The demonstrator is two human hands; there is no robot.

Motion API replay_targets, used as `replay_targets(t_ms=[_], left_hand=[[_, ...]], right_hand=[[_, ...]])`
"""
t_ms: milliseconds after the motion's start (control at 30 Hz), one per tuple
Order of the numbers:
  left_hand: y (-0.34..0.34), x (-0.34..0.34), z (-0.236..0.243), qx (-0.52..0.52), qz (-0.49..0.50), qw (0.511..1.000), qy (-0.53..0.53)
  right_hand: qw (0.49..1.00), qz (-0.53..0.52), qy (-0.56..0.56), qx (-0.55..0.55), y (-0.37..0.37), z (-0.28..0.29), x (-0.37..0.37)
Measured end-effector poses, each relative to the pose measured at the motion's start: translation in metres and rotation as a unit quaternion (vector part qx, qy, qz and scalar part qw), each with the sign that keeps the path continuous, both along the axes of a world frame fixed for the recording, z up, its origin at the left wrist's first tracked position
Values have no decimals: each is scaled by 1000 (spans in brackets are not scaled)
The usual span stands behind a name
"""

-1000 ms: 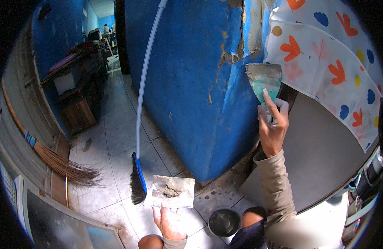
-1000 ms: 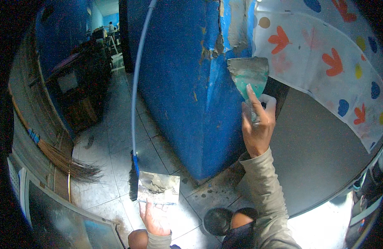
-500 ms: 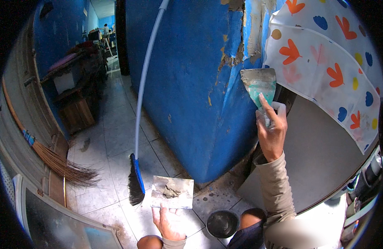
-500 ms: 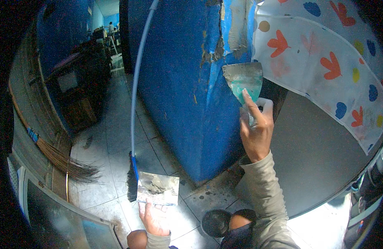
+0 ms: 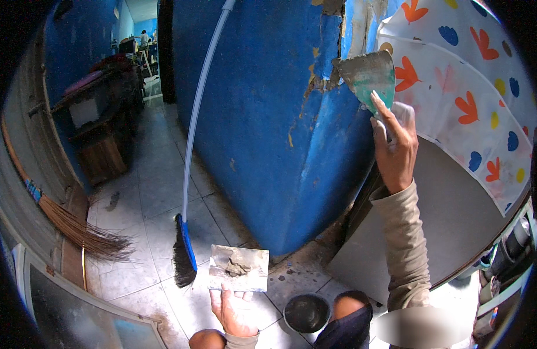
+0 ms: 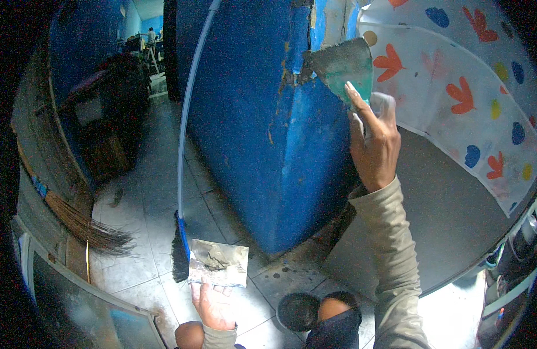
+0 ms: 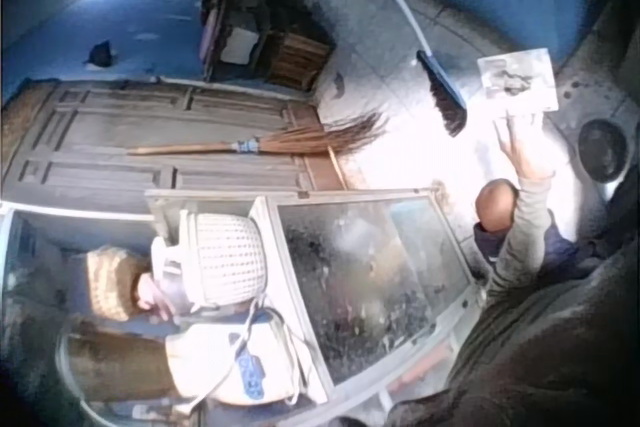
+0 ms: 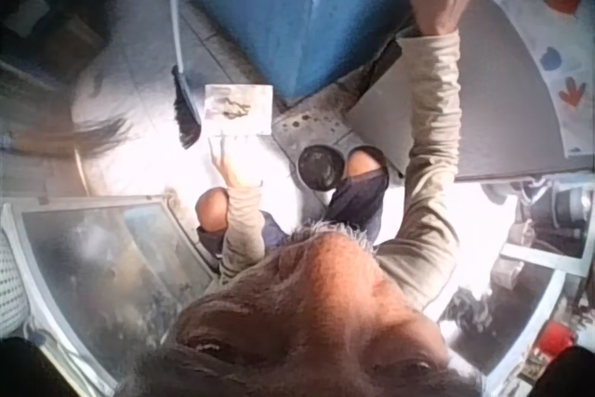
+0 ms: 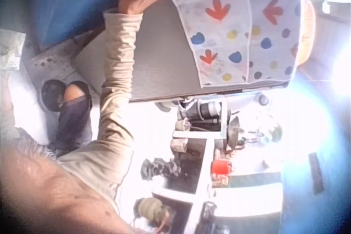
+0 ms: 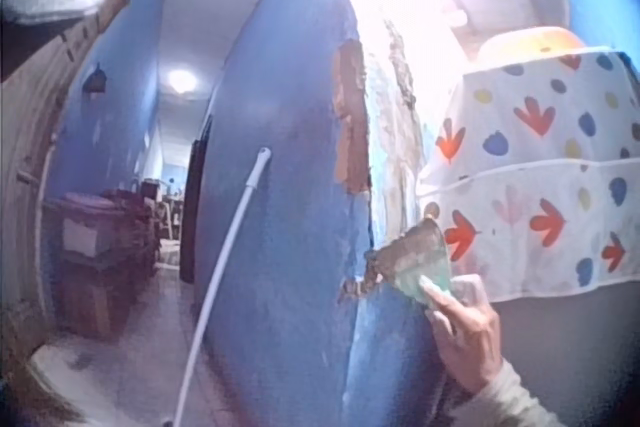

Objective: The person applies plaster to a damaged section of a blue wall using a trowel and hawk. They repeatedly scoop plaster from a container and smooth it onto the wall surface.

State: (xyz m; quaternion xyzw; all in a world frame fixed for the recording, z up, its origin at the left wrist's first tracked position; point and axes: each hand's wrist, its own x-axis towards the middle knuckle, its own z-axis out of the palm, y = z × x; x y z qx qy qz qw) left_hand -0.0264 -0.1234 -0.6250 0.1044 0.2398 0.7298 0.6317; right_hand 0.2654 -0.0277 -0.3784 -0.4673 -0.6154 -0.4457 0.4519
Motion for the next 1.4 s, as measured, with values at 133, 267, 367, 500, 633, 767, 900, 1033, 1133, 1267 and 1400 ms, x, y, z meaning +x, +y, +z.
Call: replay_targets(t_ms=[133,267,367,500,633,767,900,1033,1133,1267,1400], left_hand=[[-3,-2,-1,-13,5,1000,7],[-1,-3,-4,-2,2,1000,6],[-1,-3,1,13,-8,1000,-2],[3,-1,0,21,-27,999,-8],[2,-5,-2,12,-19,1000,-7],[2,-10,-5,5,-9,1000,15],[0,0,-26,65,-30,984,163],[3,-8,-7,28,-63,998,11],[5,-6,-3,28,-57,998,23],[6,-2,0,17,-59,998,18],[6,-1,1,25,-52,998,30]], right_hand=[[999,16,34,3,-3,-17,2],[998,39,35,21,-5,-21,5],[996,75,41,7,-4,-5,-14],[998,48,25,-16,-3,-5,-19],[993,31,69,-92,-26,-43,-11],[812,324,388,-293,-59,-85,-32],[749,288,392,-450,-106,-107,-38],[844,236,59,-479,-97,-110,-50],[843,193,-36,-501,-100,-105,-62],[822,146,-135,-534,-102,-103,-78],[788,87,-220,-568,-100,-105,-99]])
